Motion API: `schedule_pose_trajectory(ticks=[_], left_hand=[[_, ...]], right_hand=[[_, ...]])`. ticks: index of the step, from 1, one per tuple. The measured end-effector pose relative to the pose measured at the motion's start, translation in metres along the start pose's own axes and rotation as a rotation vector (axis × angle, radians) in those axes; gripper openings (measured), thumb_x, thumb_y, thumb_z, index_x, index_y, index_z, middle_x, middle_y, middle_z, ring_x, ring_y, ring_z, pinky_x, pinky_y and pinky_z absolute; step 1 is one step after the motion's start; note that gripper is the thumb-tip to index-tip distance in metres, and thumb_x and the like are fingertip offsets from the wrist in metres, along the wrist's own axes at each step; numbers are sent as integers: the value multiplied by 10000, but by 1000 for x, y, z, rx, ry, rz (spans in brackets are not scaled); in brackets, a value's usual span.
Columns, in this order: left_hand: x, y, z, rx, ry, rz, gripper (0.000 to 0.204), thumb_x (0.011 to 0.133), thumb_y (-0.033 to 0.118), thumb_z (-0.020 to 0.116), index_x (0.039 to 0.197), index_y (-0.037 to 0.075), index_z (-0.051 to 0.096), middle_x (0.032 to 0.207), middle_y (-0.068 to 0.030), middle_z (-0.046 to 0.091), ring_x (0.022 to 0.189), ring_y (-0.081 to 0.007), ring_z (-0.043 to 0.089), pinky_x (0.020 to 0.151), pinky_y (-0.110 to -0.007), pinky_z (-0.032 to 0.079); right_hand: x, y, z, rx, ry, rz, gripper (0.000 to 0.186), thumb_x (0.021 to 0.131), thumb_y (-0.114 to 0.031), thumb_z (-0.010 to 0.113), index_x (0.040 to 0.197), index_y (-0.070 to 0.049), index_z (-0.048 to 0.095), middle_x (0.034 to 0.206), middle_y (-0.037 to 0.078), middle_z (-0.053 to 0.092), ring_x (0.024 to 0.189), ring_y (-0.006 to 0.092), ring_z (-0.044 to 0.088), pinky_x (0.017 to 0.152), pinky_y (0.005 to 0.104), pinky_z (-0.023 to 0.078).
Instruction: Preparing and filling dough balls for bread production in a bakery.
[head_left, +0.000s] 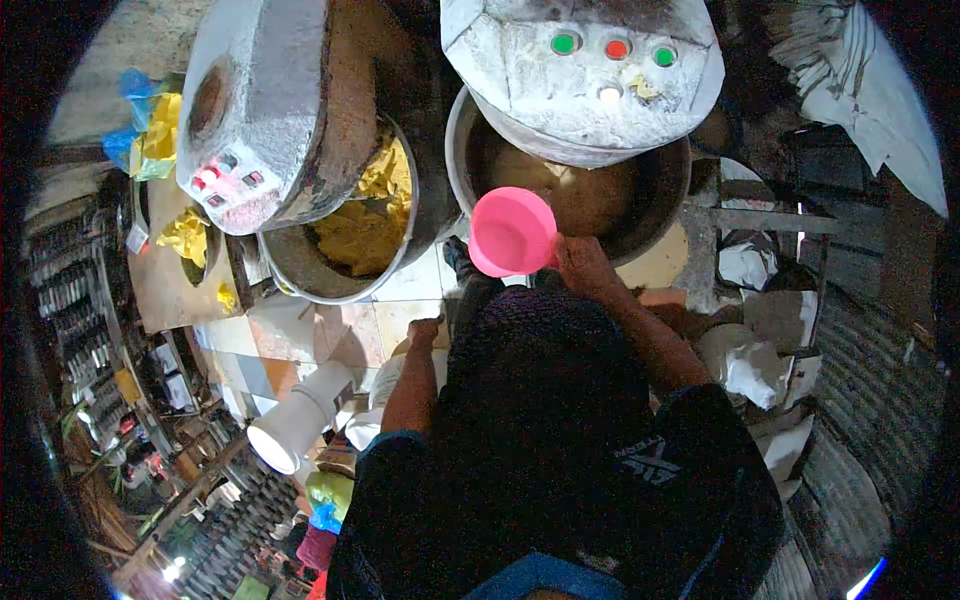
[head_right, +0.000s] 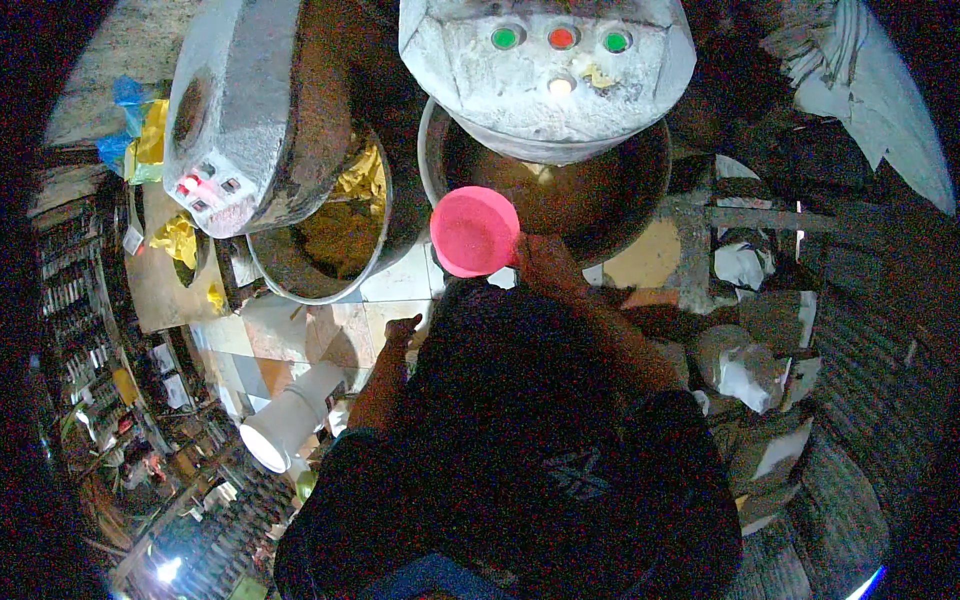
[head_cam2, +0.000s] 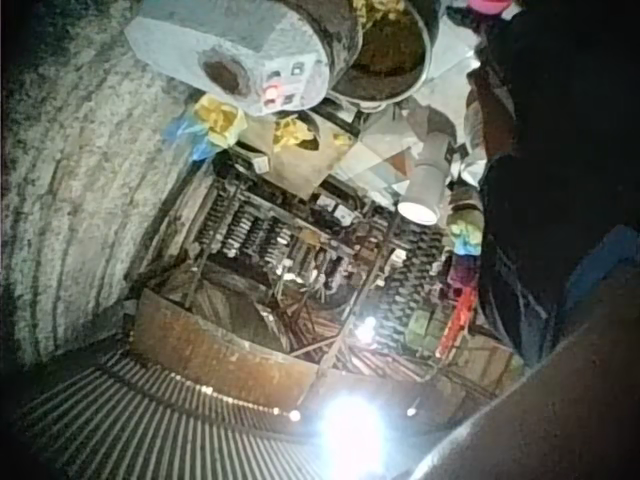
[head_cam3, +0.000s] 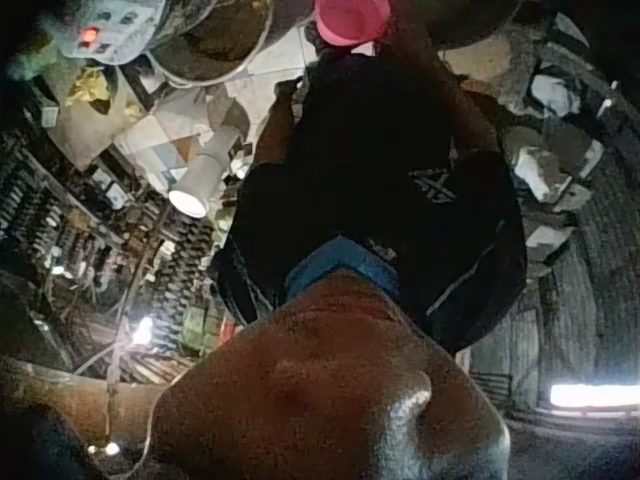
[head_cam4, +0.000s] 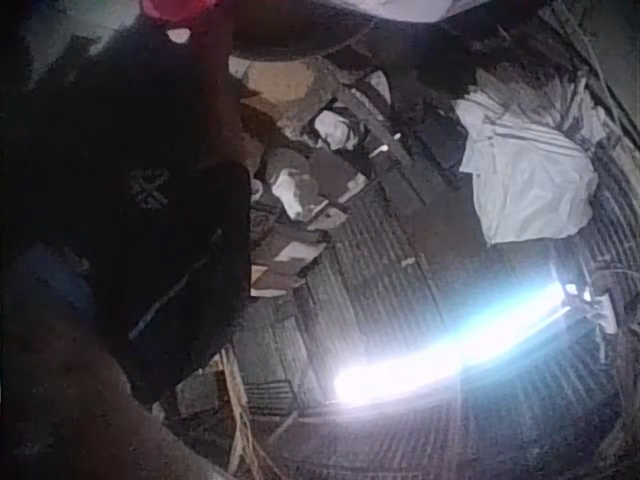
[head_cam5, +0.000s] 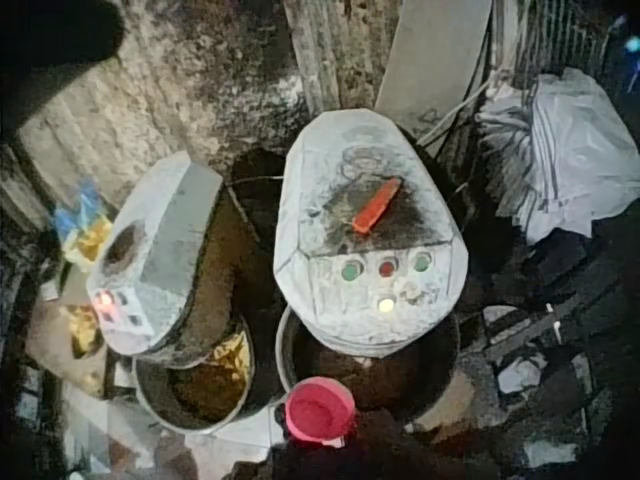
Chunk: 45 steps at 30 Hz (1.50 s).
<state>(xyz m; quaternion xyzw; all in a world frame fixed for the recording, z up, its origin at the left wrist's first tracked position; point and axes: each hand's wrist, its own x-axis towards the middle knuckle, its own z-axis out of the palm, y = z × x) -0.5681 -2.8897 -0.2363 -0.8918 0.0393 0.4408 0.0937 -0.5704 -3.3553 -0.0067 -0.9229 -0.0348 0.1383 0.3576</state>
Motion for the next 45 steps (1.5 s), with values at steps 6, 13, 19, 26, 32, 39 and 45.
schedule_pose_trajectory(ticks=[6, 13, 19, 26, 32, 39, 45], left_hand=[[-10, 2, -4, -4, 70, 98, 459, 896, 509, 415, 808, 160, 699, 704, -18, 680, 710, -197, 659, 666, -361, 497], [-8, -4, 7, 115, 189, 280, 158, 785, 234, 613, 884, 148, 702, 727, -13, 675, 641, -148, 644, 609, -305, 508], [17, -13, 34, -316, 94, 155, 190, 834, 169, 579, 976, 143, 702, 775, -19, 676, 582, -131, 617, 534, -296, 506], [10, -16, 39, -501, 69, 143, 252, 879, 222, 522, 1092, 169, 647, 1030, -93, 645, 901, -250, 622, 774, -399, 501], [-6, -10, 23, -347, -20, 154, 286, 871, 248, 512, 1129, 230, 634, 1112, -91, 646, 1031, -219, 621, 838, -397, 518], [27, -26, 56, -450, 194, 301, 233, 841, 181, 608, 1045, 97, 683, 792, -53, 647, 602, -158, 579, 496, -301, 455], [14, -12, 43, -658, 212, 199, 201, 830, 250, 646, 915, 80, 712, 713, -47, 641, 510, -165, 567, 451, -313, 449]], right_hand=[[-4, -13, -10, -33, 100, -35, 239, 894, -200, 477, 915, 23, 559, 717, 202, 601, 639, 400, 598, 608, 513, 480], [-8, -5, -1, -265, 212, -280, 256, 904, -184, 481, 984, 57, 517, 728, 180, 569, 621, 352, 564, 585, 485, 431], [-11, -9, -6, -253, 317, -291, 227, 918, -180, 446, 949, 33, 517, 790, 183, 590, 703, 343, 588, 589, 480, 424], [-6, -18, -6, -136, 143, -109, 208, 875, -181, 466, 882, 16, 534, 679, 215, 603, 640, 394, 616, 608, 507, 481], [-5, -10, -2, -72, 11, -56, 219, 881, -171, 474, 941, 34, 525, 719, 175, 592, 670, 364, 601, 610, 490, 455], [-7, -6, 6, -213, 156, -88, 222, 914, -176, 421, 949, 16, 527, 725, 162, 597, 648, 353, 595, 590, 464, 455], [2, -9, -9, 123, 4, -28, 212, 919, -164, 391, 948, -3, 524, 733, 166, 580, 671, 362, 578, 623, 482, 437]])
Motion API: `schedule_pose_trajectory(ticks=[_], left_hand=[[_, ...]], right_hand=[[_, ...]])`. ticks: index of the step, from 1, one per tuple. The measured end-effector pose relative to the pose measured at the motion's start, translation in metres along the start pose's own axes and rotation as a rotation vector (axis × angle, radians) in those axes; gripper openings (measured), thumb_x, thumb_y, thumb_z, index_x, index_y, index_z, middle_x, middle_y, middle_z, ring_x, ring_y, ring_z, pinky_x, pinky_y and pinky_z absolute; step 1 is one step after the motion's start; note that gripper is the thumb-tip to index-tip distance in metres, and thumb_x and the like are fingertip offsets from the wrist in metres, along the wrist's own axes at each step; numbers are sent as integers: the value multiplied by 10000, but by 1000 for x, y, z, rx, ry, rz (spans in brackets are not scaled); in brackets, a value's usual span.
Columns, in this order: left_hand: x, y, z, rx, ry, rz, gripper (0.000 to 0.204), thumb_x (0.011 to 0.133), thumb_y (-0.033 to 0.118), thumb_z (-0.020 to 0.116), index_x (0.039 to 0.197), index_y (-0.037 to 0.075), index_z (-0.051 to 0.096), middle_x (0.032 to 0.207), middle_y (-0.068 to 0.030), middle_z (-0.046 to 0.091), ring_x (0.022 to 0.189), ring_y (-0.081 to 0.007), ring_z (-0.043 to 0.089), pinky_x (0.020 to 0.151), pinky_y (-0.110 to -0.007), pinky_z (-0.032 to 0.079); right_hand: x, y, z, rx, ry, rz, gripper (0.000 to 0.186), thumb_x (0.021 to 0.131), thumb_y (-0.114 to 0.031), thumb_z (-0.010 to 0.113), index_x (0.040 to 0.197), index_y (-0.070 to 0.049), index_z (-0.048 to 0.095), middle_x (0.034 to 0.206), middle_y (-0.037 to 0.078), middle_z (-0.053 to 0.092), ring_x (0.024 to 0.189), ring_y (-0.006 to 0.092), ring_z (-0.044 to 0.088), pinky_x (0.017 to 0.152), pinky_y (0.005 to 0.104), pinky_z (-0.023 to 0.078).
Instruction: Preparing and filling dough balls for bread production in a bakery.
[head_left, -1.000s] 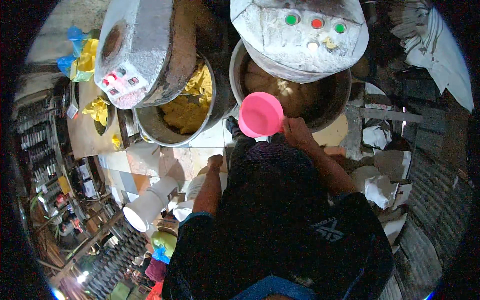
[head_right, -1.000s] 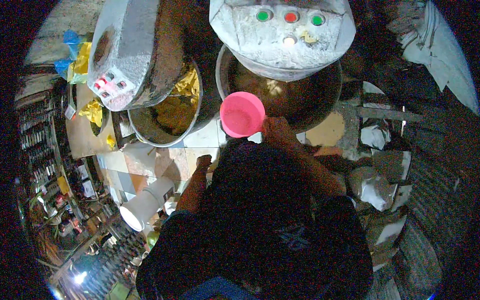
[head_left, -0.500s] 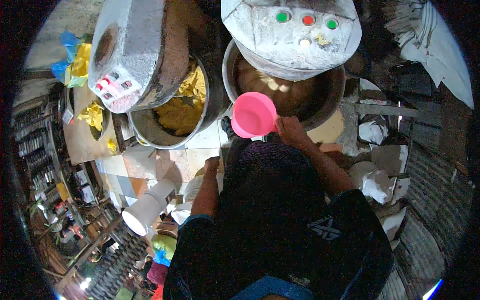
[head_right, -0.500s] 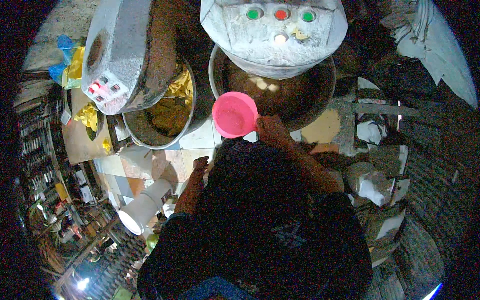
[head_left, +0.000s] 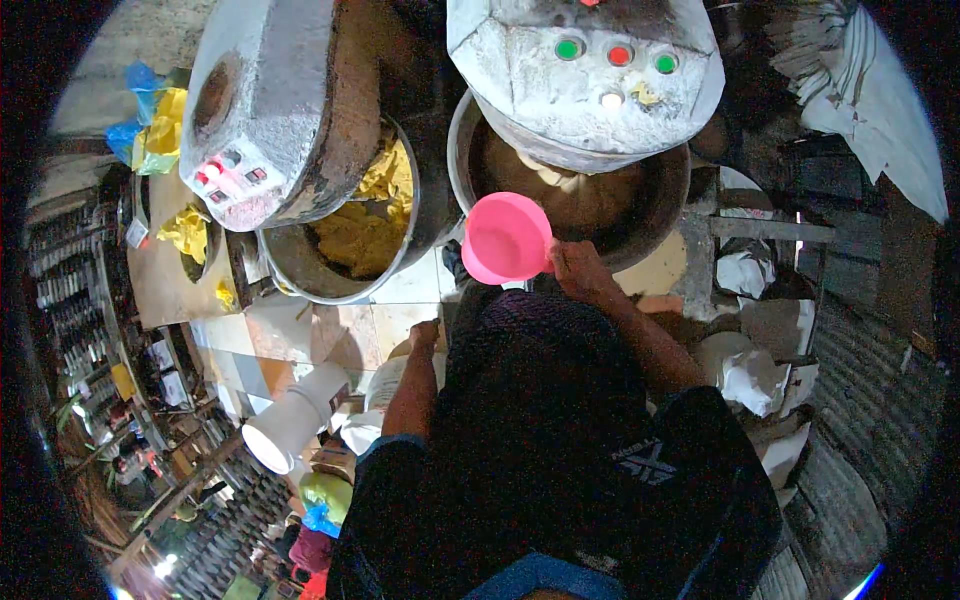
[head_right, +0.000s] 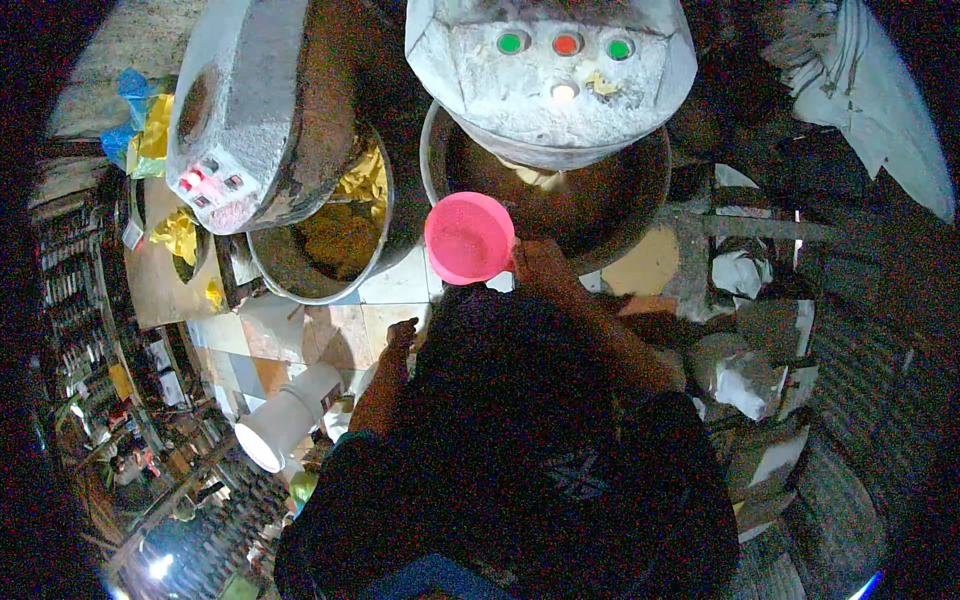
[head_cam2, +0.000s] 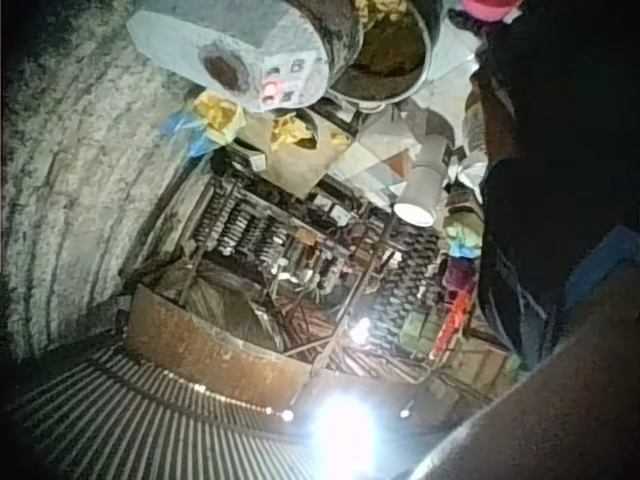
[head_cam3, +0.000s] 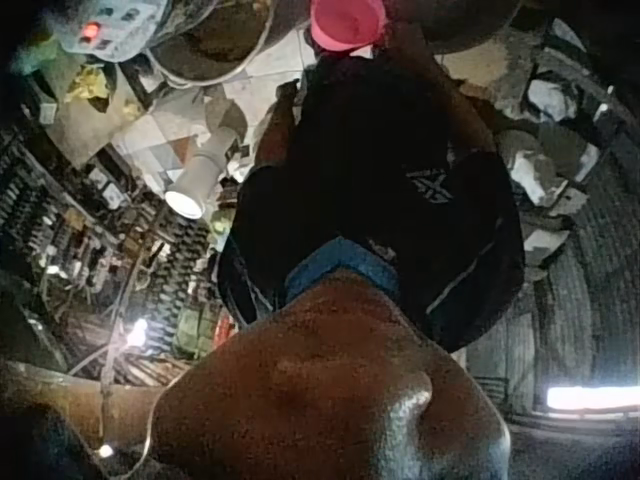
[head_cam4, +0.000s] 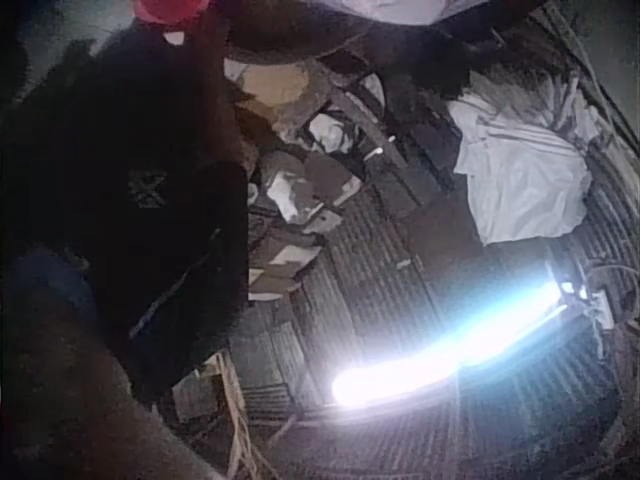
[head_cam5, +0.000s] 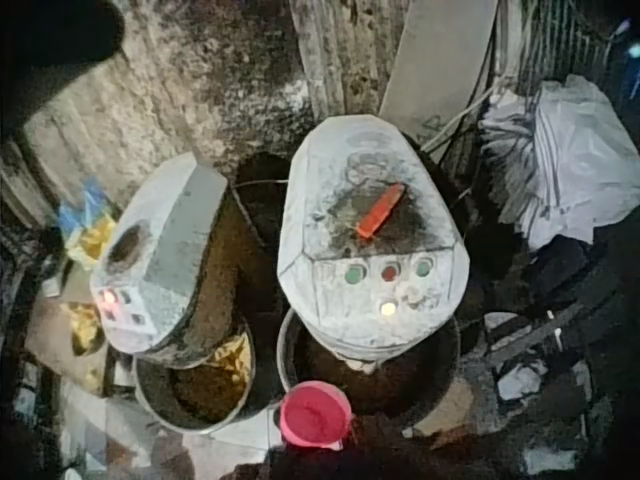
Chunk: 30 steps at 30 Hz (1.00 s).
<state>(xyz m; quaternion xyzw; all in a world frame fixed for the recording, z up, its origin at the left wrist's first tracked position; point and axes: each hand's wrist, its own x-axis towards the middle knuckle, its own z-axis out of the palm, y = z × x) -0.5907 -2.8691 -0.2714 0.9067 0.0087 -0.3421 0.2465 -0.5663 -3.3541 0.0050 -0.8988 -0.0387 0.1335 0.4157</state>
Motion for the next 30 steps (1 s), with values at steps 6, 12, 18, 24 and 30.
schedule_pose_trajectory(ticks=[6, 12, 18, 24, 30], left_hand=[[-7, 35, -14, -61, -75, -461, 241, 833, 318, 637, 787, 86, 682, 666, -59, 633, 530, -156, 588, 486, -326, 470], [6, 4, -6, -9, 32, -317, 252, 825, 321, 648, 871, 76, 682, 658, -46, 618, 507, -150, 567, 476, -331, 460], [-15, 46, -23, -106, 23, -365, 234, 855, 296, 574, 1004, 146, 674, 863, -65, 661, 761, -204, 620, 656, -354, 499], [-31, 65, -31, -59, 98, -355, 243, 831, 355, 568, 952, 194, 705, 907, -105, 693, 864, -256, 661, 744, -377, 522], [-40, 28, -25, -318, 143, -536, 317, 727, 438, 684, 903, 176, 720, 923, -146, 688, 903, -298, 648, 798, -399, 507]], right_hand=[[-9, 2, 3, -381, 83, -175, 252, 928, -191, 428, 1042, 6, 539, 829, 163, 576, 780, 354, 569, 658, 471, 430], [-6, 10, 8, -307, 162, -185, 267, 942, -201, 417, 1054, 5, 545, 833, 157, 573, 762, 357, 565, 658, 474, 432], [0, 8, 9, 1, 27, -23, 275, 969, -198, 349, 1017, -11, 545, 740, 167, 573, 707, 364, 563, 648, 480, 431], [-4, 21, 32, -156, 180, -81, 251, 956, -164, 371, 1018, 9, 543, 708, 168, 566, 655, 355, 549, 598, 499, 412], [2, 34, 42, -459, 466, -426, 254, 907, -120, 471, 1094, 32, 550, 820, 209, 576, 665, 332, 564, 587, 457, 456]])
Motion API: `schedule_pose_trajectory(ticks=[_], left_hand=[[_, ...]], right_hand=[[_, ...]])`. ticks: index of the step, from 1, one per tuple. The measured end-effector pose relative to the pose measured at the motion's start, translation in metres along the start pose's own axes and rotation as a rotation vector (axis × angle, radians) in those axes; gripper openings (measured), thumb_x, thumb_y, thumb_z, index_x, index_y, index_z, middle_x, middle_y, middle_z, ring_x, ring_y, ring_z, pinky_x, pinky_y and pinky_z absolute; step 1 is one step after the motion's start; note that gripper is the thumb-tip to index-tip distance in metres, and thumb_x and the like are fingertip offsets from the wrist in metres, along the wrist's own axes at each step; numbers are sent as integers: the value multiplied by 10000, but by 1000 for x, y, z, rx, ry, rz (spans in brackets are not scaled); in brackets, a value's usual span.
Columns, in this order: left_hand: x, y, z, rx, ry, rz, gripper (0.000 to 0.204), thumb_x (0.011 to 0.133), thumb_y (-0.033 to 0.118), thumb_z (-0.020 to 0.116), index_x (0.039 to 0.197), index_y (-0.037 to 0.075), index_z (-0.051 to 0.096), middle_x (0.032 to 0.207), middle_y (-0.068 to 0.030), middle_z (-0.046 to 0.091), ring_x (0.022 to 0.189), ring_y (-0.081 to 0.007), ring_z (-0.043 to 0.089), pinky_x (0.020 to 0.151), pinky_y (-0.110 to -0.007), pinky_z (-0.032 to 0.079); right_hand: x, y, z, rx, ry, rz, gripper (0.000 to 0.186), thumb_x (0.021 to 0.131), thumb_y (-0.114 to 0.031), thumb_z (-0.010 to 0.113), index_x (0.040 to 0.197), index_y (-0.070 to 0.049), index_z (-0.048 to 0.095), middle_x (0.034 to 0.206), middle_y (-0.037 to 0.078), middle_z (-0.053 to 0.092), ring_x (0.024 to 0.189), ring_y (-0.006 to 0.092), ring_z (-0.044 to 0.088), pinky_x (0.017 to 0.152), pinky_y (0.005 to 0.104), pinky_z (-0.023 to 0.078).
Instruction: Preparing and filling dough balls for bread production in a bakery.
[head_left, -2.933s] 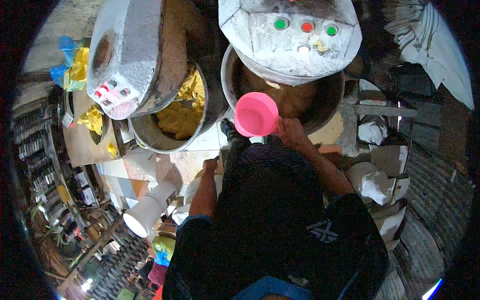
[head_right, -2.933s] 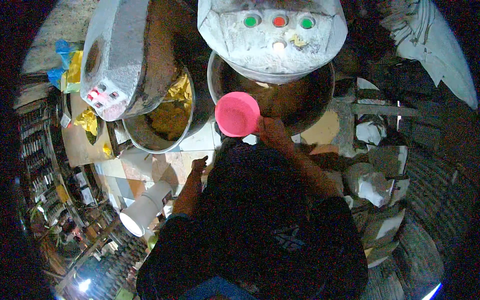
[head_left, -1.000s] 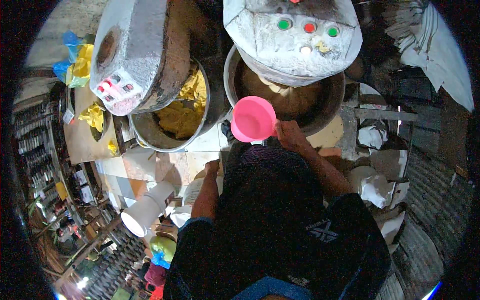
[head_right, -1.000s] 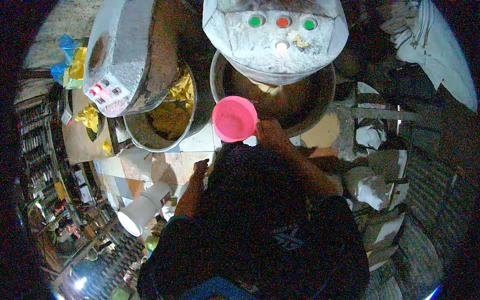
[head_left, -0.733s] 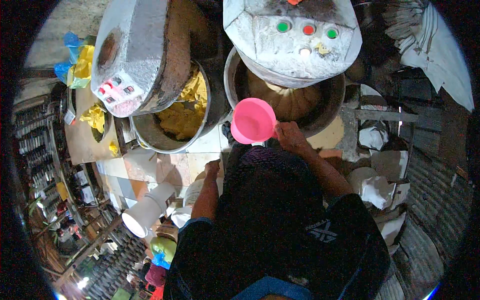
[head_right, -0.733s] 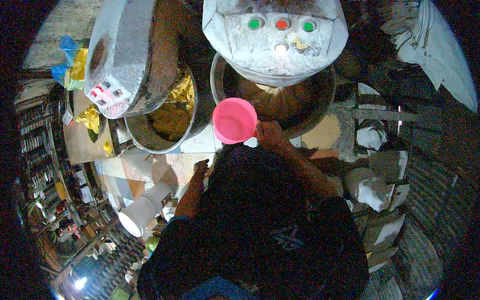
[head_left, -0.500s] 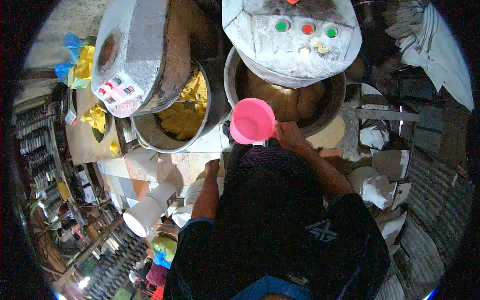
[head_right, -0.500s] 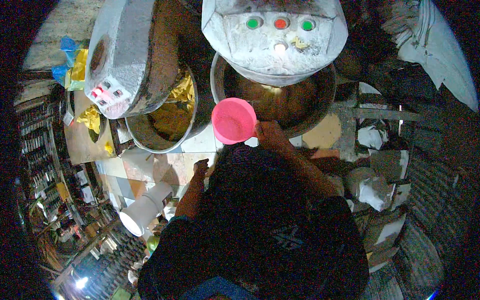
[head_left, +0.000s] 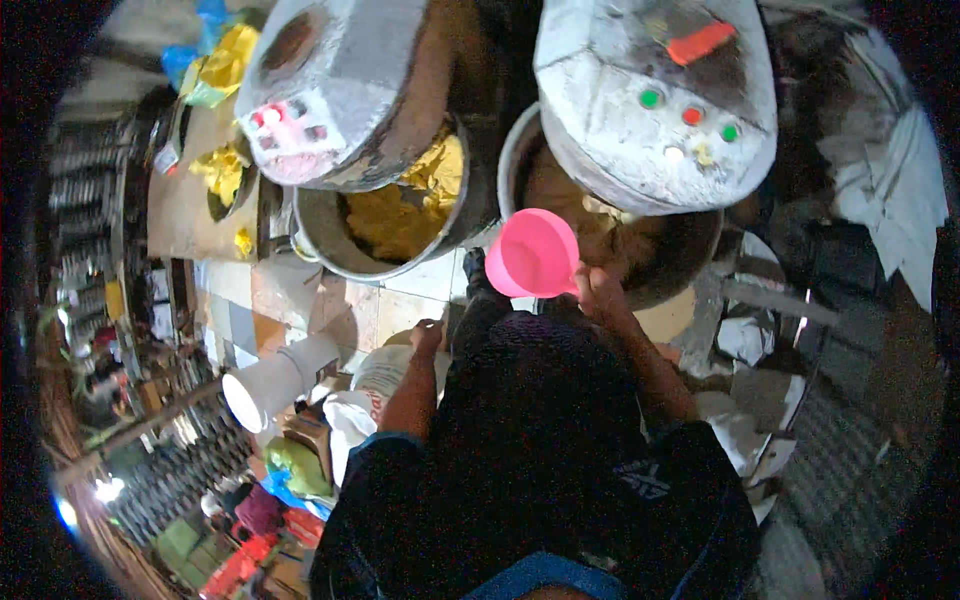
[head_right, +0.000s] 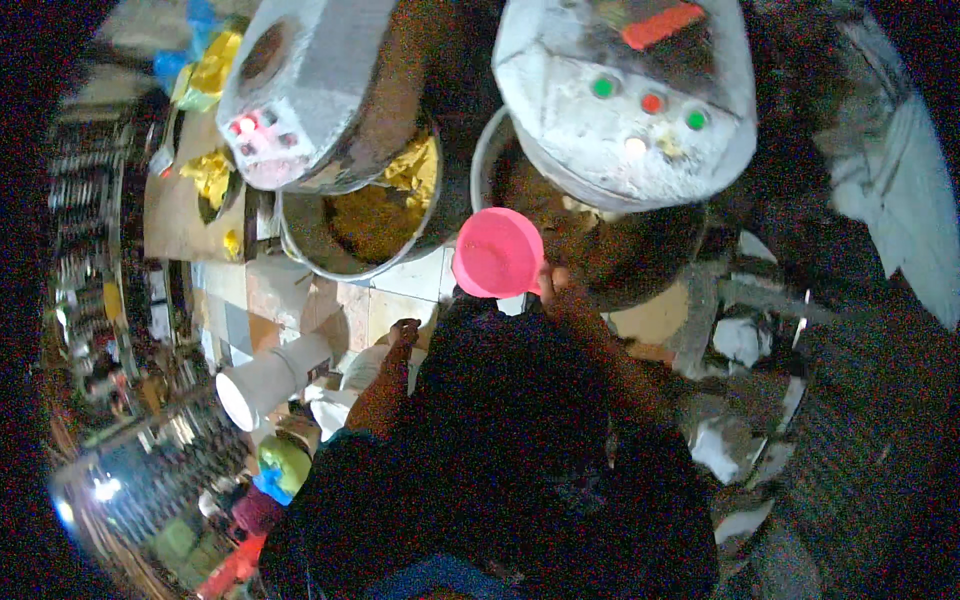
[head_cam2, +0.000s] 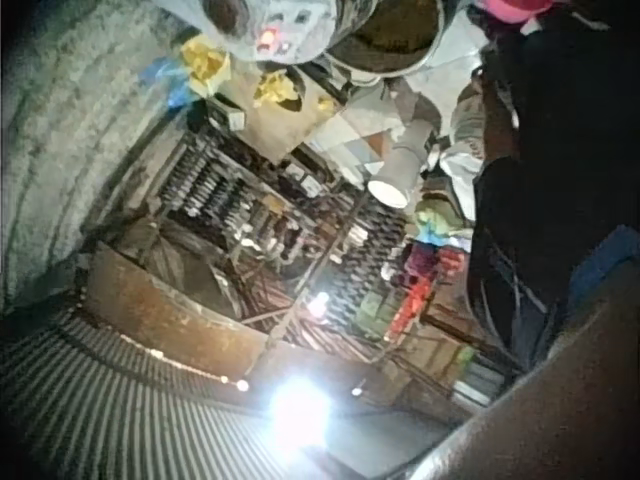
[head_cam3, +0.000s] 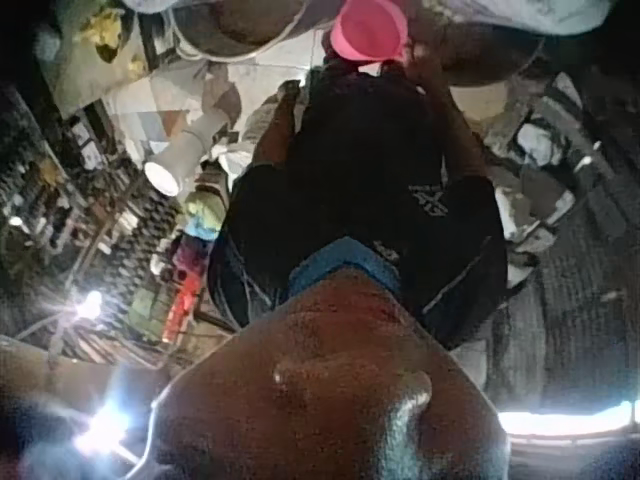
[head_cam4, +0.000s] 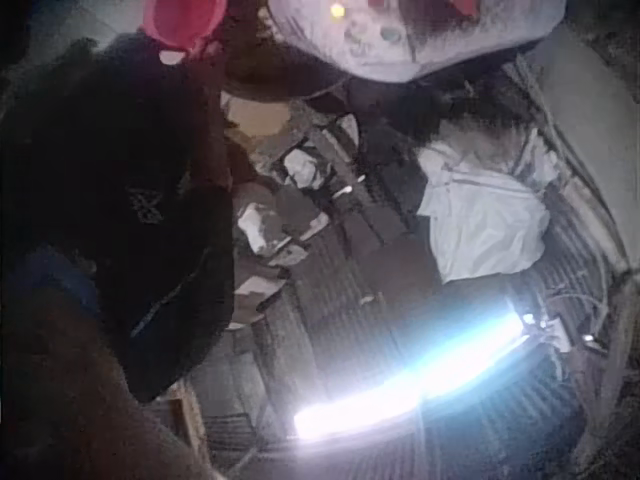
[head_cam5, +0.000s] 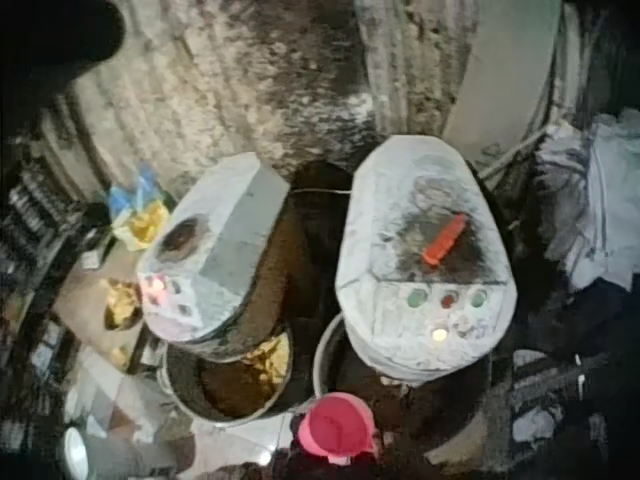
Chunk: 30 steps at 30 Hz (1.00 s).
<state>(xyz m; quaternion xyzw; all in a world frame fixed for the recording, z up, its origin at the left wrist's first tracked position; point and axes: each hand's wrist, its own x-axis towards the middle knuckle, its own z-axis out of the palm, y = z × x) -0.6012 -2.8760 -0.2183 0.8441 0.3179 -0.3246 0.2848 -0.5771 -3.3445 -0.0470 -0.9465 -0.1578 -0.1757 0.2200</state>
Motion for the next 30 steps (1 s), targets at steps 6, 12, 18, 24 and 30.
schedule_pose_trajectory(ticks=[6, 12, 18, 24, 30], left_hand=[[-13, -6, -18, 67, 99, 56, 433, 740, 486, 674, 1016, 154, 697, 980, -159, 679, 953, -291, 642, 834, -383, 505], [30, -74, -16, -11, 142, 132, 449, 762, 433, 654, 1085, 121, 645, 872, -134, 675, 775, -270, 650, 700, -382, 524], [49, -184, -25, -431, 136, 203, 437, 688, 413, 706, 1014, 123, 675, 815, -109, 675, 735, -250, 639, 669, -340, 503], [5, -291, -27, -352, 271, 119, 548, 792, 463, 626, 898, -75, 626, 756, -136, 653, 698, -313, 610, 635, -438, 465], [-9, -379, -51, -1542, 27, -127, 298, 764, 228, 629, 1004, 70, 549, 743, -87, 549, 642, -225, 549, 500, -355, 424]], right_hand=[[58, -19, -51, 327, -195, 306, 273, 931, -182, 458, 1039, 21, 606, 798, 246, 594, 737, 417, 582, 653, 500, 461], [168, -63, -119, 201, -392, 350, 383, 973, -290, 365, 956, 14, 598, 877, 249, 605, 819, 420, 565, 755, 486, 438], [278, -90, -161, 183, -429, 287, 385, 938, -334, 457, 852, 19, 587, 611, 162, 557, 594, 335, 569, 589, 413, 464], [401, -145, -161, 446, -414, 508, 478, 927, -462, 467, 713, -43, 550, 491, 28, 469, 362, 130, 444, 336, 284, 355], [505, -211, -126, 434, -314, 595, 427, 916, -424, 466, 709, -59, 544, 508, 31, 483, 369, 146, 436, 349, 282, 353]])
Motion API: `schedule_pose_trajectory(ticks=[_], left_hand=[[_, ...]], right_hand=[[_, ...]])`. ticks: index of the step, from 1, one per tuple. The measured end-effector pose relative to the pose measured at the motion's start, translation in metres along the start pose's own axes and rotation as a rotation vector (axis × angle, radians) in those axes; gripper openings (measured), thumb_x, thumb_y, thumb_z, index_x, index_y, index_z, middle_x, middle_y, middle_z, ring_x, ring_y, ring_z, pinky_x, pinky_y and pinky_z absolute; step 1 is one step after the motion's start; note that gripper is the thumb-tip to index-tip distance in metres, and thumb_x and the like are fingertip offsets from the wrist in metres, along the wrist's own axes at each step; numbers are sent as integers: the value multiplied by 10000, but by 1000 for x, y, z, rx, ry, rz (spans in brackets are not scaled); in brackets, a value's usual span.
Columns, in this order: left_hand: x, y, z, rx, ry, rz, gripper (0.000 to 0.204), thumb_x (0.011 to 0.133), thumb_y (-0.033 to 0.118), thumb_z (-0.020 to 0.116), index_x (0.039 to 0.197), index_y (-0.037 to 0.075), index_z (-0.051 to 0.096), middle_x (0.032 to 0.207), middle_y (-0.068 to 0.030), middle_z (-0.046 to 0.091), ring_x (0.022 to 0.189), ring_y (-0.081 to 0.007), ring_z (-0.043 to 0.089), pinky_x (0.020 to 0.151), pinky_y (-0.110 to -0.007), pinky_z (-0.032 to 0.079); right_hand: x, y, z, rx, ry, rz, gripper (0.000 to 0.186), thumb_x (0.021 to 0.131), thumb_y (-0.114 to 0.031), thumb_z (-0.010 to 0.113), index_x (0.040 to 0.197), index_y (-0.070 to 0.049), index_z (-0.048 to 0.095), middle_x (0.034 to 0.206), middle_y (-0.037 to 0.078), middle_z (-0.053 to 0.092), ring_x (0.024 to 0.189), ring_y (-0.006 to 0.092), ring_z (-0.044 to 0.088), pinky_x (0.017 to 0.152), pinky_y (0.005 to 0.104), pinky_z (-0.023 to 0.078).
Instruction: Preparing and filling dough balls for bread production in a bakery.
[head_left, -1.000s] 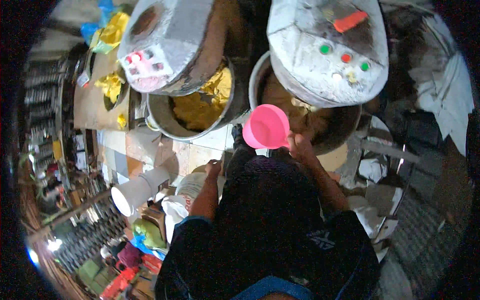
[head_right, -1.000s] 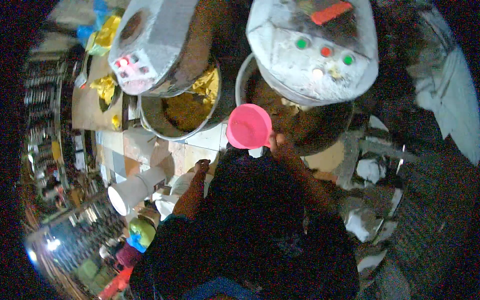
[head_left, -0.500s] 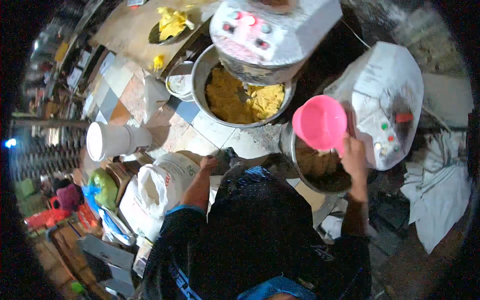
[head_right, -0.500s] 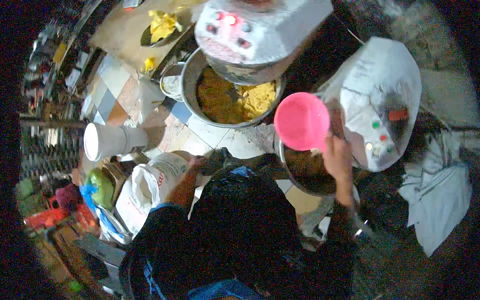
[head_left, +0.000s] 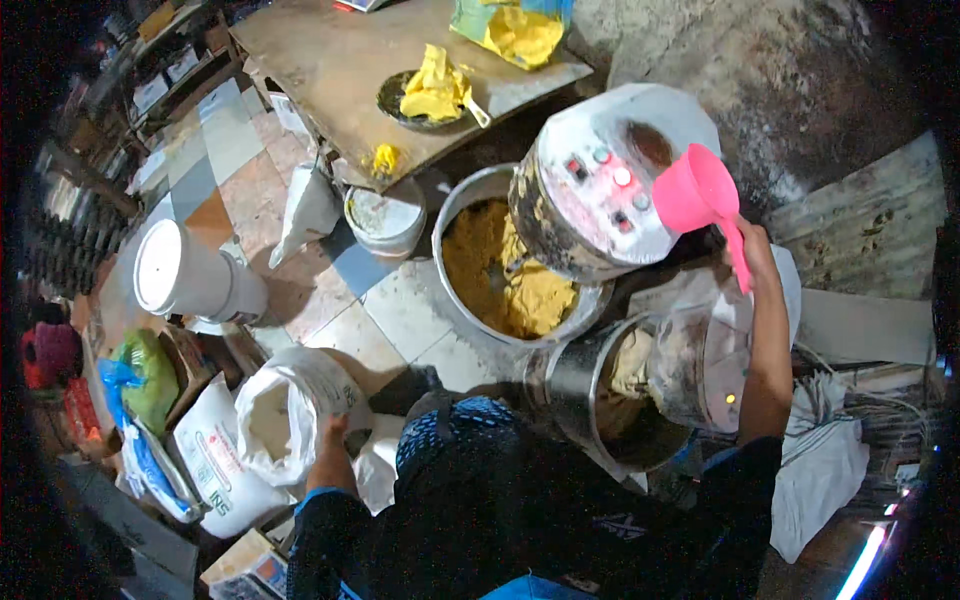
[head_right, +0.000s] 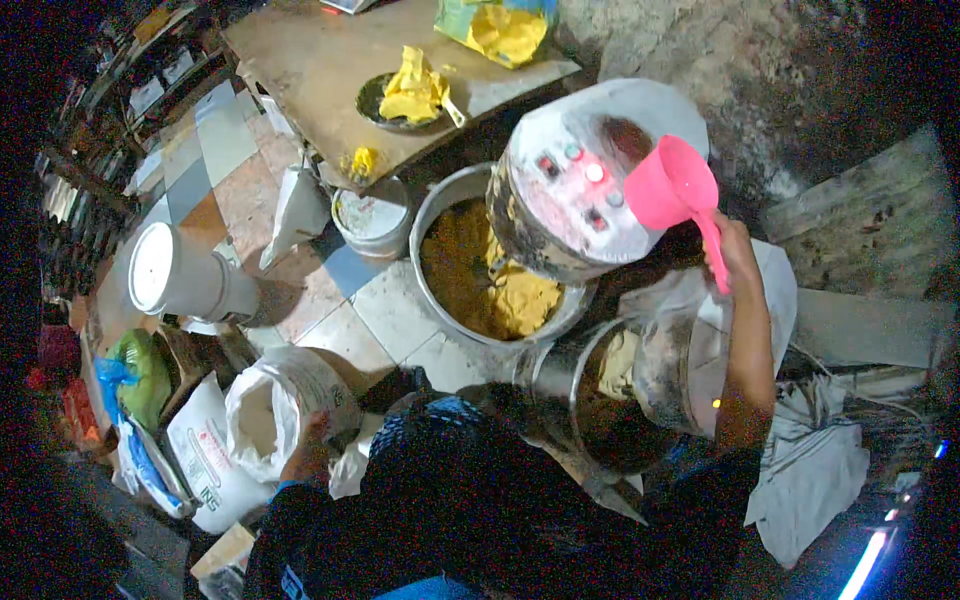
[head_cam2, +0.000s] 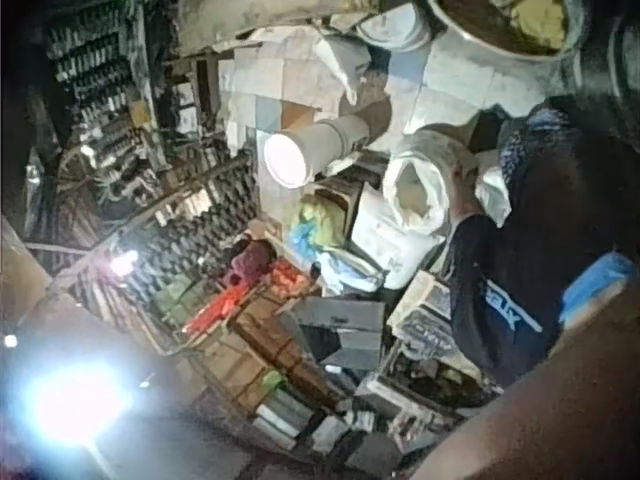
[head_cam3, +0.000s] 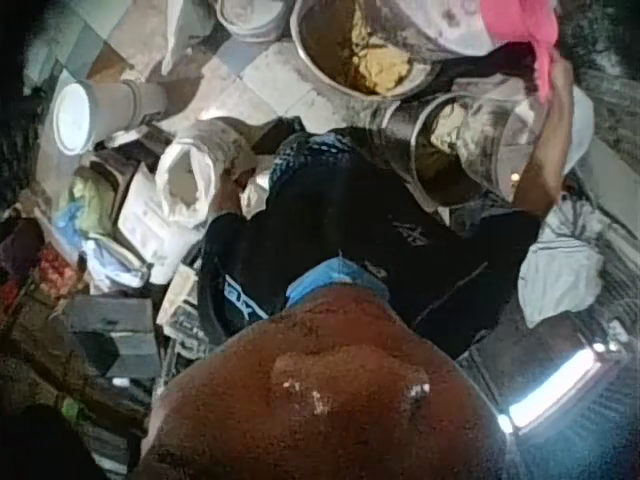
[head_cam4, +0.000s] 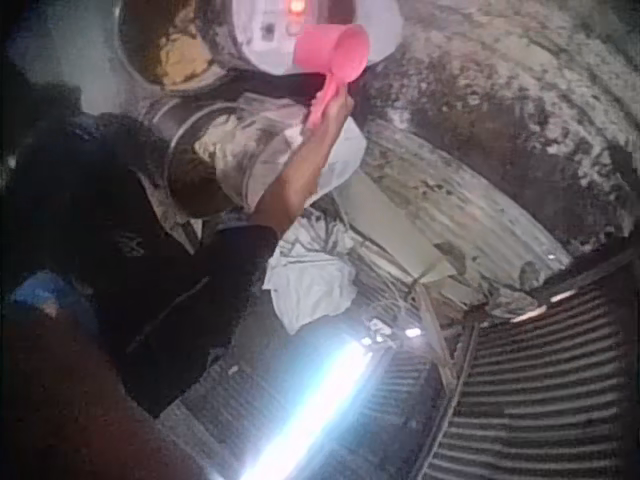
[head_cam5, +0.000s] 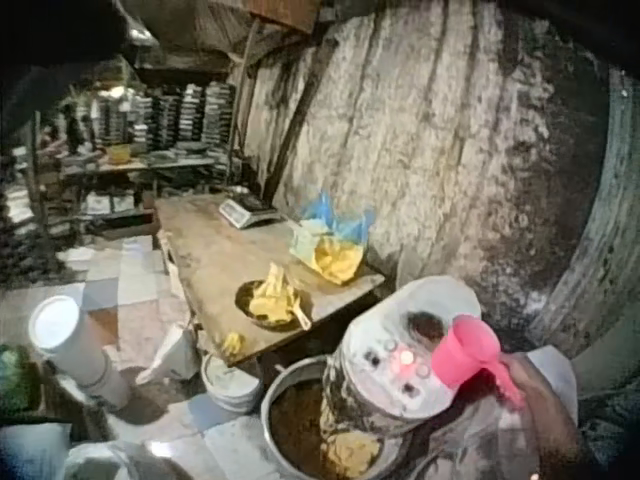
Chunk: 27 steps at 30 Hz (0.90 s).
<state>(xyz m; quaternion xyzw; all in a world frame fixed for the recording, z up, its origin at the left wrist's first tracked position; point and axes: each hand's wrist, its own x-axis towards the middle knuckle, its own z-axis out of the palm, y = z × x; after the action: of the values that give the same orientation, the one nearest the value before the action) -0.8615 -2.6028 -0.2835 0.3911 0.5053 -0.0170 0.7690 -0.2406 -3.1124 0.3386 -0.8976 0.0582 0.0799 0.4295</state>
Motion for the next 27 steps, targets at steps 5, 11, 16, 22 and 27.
schedule_pose_trajectory(ticks=[5, 11, 16, 22, 27], left_hand=[[23, 37, -21, 13, -266, -443, 252, 799, 229, 574, 1017, 104, 566, 746, -42, 537, 569, -196, 478, 474, -333, 384], [21, 51, 1, -131, -315, -298, 251, 853, 304, 470, 985, 132, 598, 664, 14, 497, 519, -173, 452, 422, -301, 315], [65, 89, -1, -812, -310, -536, 225, 846, 290, 417, 750, 126, 536, 636, 6, 481, 514, -192, 458, 415, -350, 329], [133, 162, 12, 622, 308, 99, 309, 856, 331, 512, 874, 51, 641, 774, -69, 636, 660, -202, 592, 594, -338, 479], [171, 233, 37, 695, 289, 162, 318, 823, 326, 526, 895, 52, 670, 854, -84, 668, 717, -212, 619, 640, -354, 489]], right_hand=[[61, -39, 33, 128, -10, 26, 356, 914, -371, 452, 762, -65, 551, 533, 24, 486, 395, 144, 443, 356, 279, 348], [139, -43, 55, 220, -19, 7, 305, 901, -369, 479, 780, -108, 581, 575, 15, 517, 437, 150, 469, 369, 299, 366], [193, -27, 57, 152, 3, 13, 452, 901, -389, 474, 1146, -24, 581, 1012, 63, 617, 884, 180, 591, 777, 335, 486], [193, -44, 60, -388, 86, 24, 476, 923, -391, 458, 1188, -5, 540, 1091, 121, 597, 963, 235, 572, 824, 363, 460], [165, -128, 90, -1064, 600, -18, 498, 940, -394, 446, 1224, 11, 505, 1157, 170, 579, 1029, 280, 556, 862, 386, 439]])
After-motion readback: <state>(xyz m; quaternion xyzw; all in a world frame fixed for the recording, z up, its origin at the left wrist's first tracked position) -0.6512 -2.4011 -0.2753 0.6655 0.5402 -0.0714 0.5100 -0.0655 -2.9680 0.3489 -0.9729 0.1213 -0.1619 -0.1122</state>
